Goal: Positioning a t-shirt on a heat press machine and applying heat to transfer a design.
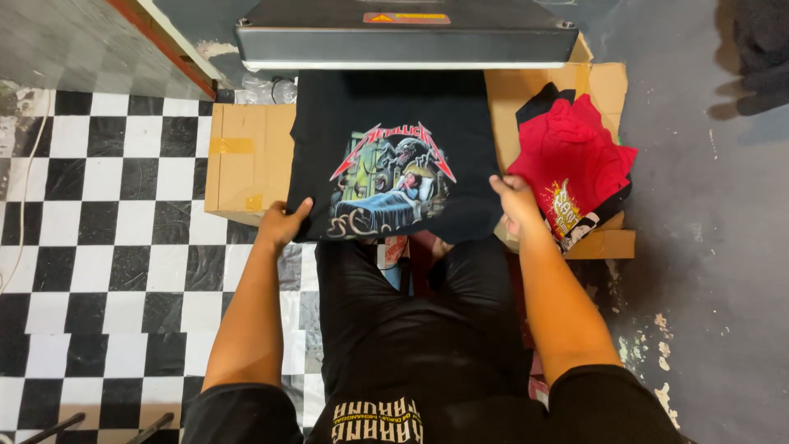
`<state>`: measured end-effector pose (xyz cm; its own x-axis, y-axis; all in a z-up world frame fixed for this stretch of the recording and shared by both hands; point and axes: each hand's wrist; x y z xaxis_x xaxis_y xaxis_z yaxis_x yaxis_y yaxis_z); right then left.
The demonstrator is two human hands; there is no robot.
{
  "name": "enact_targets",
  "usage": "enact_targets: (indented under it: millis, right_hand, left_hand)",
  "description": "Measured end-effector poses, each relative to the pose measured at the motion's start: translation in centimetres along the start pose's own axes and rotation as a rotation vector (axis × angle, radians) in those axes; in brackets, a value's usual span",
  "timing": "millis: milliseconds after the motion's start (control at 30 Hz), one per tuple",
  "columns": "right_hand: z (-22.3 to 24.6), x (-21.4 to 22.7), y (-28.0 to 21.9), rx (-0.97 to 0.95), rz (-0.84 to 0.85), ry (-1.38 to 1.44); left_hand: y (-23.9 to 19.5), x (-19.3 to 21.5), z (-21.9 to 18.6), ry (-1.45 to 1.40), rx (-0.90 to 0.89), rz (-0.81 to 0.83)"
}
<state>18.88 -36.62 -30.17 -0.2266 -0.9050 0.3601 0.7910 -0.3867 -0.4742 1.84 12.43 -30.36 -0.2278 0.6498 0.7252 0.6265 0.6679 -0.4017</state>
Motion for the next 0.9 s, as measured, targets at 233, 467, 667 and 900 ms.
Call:
enact_targets:
  millis: [233,467,667,900]
  right_hand:
    - [4.3,1.7,-5.9,0.098,-0.006,-0.066]
    - [9.0,8.2,-10.3,0.237,0.317,0.792]
    - [12.0,15.0,-13.6,0.483,0.420,0.895]
    - [14.7,9.7,-10.6,0.457,0.235,0.527]
  left_hand:
    - [-5.8,3.8,-6.7,-0.568,-0.085,-0.150]
    - [-10.7,9.0,-8.4,-1.326,-0.259,0.007]
    - [-14.2,14.5,-6.3,-1.382,-0.577,0.122]
    - [-9.6,11.7,-10.9,-1.079,-0.212,-0.074]
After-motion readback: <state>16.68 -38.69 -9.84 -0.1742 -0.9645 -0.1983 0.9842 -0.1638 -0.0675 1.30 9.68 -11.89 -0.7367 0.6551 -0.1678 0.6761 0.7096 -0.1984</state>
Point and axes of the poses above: each hand's wrist, its own y-axis towards the middle knuckle, its own x-axis out of the back of the hand, z = x × y, and after that the axes turned 13 degrees about -z, right-handed
